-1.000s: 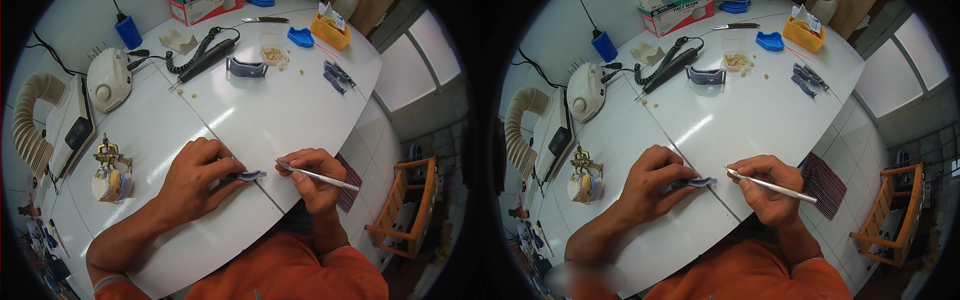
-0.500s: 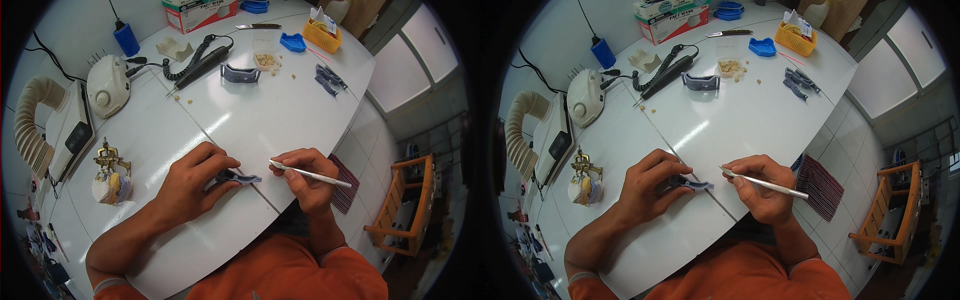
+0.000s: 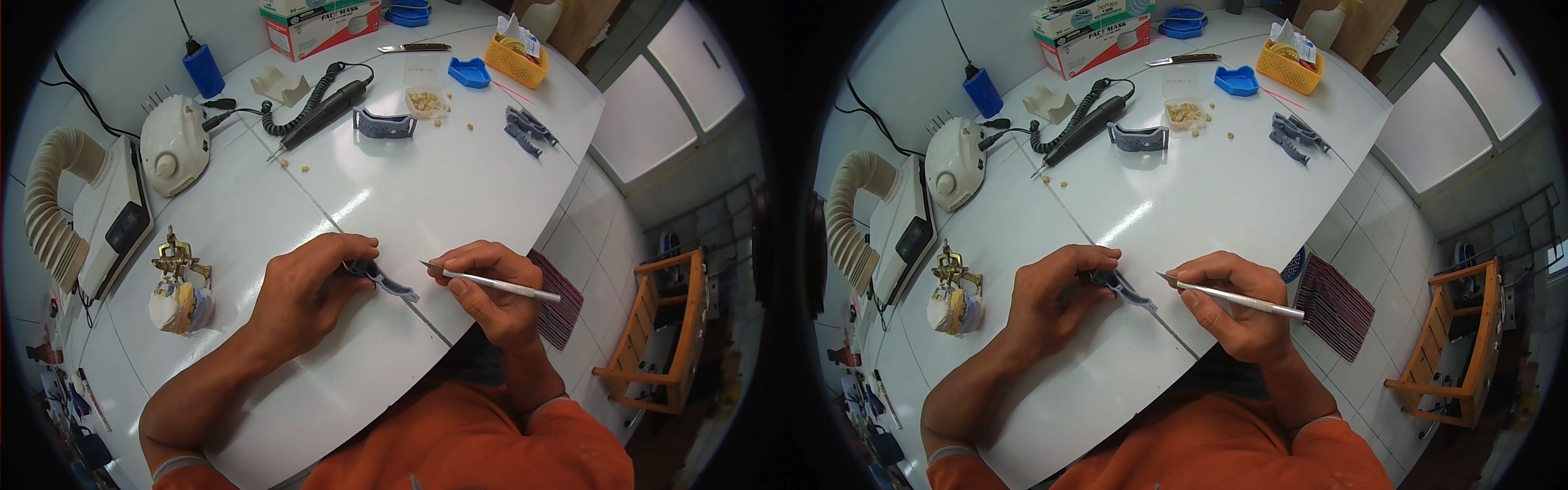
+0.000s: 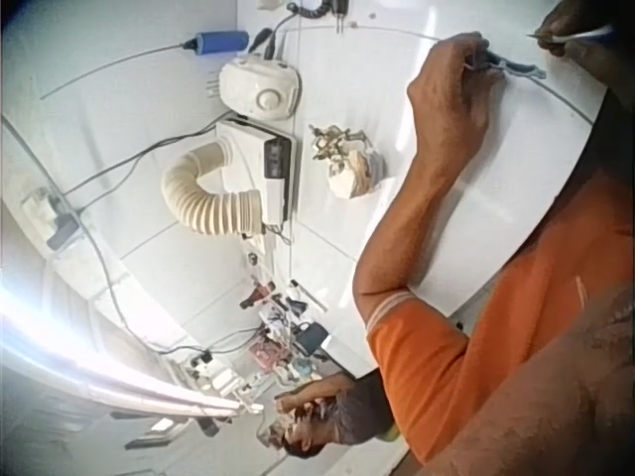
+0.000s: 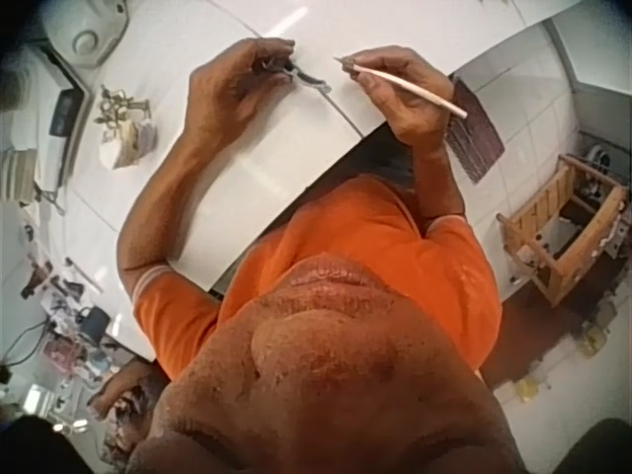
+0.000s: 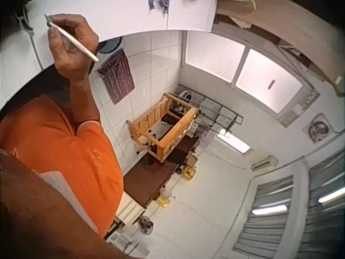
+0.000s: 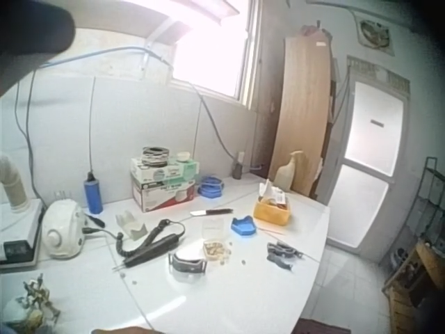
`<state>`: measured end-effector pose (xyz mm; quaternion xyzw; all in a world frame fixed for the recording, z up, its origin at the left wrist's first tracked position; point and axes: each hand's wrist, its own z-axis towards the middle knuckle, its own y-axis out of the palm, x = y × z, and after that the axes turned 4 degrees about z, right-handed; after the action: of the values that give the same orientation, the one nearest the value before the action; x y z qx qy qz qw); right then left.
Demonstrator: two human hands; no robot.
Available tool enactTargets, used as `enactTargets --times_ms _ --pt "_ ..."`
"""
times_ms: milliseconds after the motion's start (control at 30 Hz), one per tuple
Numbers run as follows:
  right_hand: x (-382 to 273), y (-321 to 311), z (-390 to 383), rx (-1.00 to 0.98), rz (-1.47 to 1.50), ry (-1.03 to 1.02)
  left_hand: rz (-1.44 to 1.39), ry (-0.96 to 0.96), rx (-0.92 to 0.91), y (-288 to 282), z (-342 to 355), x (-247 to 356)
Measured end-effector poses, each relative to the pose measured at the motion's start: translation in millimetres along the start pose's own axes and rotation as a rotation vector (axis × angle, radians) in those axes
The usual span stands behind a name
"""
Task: The recorder uses a utility knife to scrape and trim excess material from a gray dental model on a laboratory bench.
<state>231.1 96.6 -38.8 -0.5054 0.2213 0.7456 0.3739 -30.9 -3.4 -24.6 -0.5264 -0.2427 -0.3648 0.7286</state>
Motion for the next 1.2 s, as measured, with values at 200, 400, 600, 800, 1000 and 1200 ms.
enactTargets --times_ms 200,400,600,800,1000,1200 --pt "-11 8 -8 -0.066 0.031 -0.023 -0.004 0.031 0.009 0 2 0" --pt "-9 7 -6 -0.078 -0.065 -0.043 0.042 0.051 -0.018 -1 3 1" --pt "-7 1 3 -0.127 -0.148 -0.126 0.058 0.098 -0.087 -2 3 1" --pt "-12 2 9 -0.240 -0.171 -0.123 0.011 0.074 -0.099 -1 0 0" --pt "-5 0 8 -0.268 -0.154 -0.096 -0.016 0.069 -0.108 -2 1 3" --pt "-5 4 10 -0.273 -0.089 -0.087 -0.027 0.068 -0.105 -3 2 4"
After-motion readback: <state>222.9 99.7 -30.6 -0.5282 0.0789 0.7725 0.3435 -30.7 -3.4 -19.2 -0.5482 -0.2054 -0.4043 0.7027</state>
